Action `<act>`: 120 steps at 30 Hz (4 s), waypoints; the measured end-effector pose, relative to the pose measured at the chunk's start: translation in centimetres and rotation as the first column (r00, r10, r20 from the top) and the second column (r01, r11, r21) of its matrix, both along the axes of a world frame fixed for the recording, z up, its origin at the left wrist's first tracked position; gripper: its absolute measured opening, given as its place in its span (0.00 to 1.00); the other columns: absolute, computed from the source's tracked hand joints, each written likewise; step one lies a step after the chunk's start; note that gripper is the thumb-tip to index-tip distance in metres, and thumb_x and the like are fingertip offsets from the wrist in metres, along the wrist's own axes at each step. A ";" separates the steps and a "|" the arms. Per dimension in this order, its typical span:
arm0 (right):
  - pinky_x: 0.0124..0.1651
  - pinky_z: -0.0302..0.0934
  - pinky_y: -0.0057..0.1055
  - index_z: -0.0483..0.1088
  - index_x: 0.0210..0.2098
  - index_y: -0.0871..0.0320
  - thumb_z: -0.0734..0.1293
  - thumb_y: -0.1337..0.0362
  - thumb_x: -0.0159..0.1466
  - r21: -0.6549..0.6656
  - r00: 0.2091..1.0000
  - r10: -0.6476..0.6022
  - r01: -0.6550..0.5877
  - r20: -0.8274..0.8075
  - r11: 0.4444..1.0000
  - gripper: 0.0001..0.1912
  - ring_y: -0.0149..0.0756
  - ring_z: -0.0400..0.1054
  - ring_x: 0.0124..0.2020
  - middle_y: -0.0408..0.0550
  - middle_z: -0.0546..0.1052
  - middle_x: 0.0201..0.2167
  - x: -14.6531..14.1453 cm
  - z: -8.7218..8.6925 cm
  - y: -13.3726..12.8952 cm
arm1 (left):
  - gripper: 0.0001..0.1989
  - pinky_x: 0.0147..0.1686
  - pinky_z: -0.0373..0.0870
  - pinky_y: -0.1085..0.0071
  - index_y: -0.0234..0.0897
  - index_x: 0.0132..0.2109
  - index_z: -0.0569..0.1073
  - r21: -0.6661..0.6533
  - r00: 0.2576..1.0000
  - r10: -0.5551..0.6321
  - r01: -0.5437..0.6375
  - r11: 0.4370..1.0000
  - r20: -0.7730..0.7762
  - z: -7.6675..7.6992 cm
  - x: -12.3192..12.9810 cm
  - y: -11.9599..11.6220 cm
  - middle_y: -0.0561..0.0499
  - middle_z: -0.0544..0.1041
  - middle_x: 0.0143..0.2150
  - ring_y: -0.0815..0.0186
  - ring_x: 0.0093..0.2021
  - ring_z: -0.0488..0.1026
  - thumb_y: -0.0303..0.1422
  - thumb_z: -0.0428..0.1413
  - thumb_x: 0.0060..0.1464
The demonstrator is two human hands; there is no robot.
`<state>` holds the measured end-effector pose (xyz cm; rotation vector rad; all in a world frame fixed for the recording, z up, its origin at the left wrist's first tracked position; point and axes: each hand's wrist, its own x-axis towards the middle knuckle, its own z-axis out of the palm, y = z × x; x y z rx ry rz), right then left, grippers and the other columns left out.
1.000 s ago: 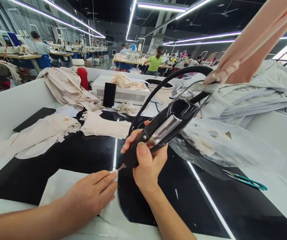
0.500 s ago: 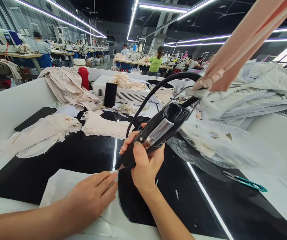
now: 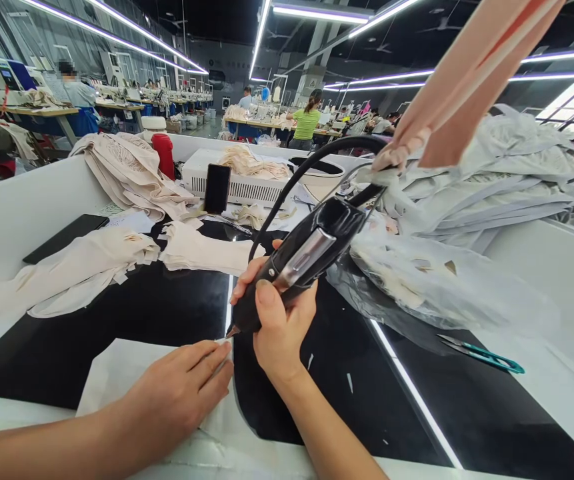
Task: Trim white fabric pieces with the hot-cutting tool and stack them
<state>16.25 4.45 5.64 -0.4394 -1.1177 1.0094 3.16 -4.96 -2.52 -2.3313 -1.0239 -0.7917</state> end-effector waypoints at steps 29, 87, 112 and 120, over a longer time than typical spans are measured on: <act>0.31 0.74 0.32 0.75 0.45 0.47 0.84 0.50 0.63 0.071 0.955 -0.198 0.187 0.220 0.980 0.20 0.33 0.75 0.29 0.37 0.80 0.36 3.7 2.1 -2.0 | 0.14 0.62 0.79 0.60 0.27 0.53 0.78 -0.117 0.999 -0.020 0.014 0.993 -0.047 2.3 -5.2 3.5 0.38 0.85 0.56 0.57 0.56 0.83 0.18 0.48 0.76; 0.26 0.75 0.32 0.74 0.52 0.47 0.80 0.52 0.66 0.049 0.987 -0.128 0.124 0.093 0.991 0.19 0.35 0.75 0.27 0.38 0.79 0.33 3.5 0.4 -4.2 | 0.12 0.44 0.79 0.61 0.33 0.55 0.76 -0.303 0.985 -0.168 0.152 0.941 -0.027 2.1 -2.1 0.5 0.48 0.82 0.46 0.57 0.45 0.81 0.39 0.60 0.77; 0.26 0.73 0.35 0.77 0.49 0.47 0.83 0.50 0.60 -0.008 0.979 -0.164 0.166 0.123 0.986 0.22 0.37 0.74 0.25 0.39 0.78 0.30 4.7 0.8 -4.7 | 0.09 0.53 0.81 0.65 0.36 0.45 0.79 -0.440 0.957 -0.253 0.289 0.850 0.138 2.1 -3.6 1.1 0.47 0.83 0.46 0.61 0.47 0.82 0.32 0.58 0.78; 0.24 0.73 0.35 0.78 0.47 0.47 0.83 0.52 0.58 -0.034 0.970 -0.207 0.212 0.125 0.977 0.21 0.37 0.73 0.25 0.38 0.77 0.29 4.6 1.3 -5.0 | 0.06 0.51 0.79 0.66 0.37 0.45 0.82 -0.582 0.934 -0.187 0.338 0.739 0.304 2.8 -3.5 1.0 0.48 0.84 0.49 0.61 0.48 0.82 0.31 0.62 0.75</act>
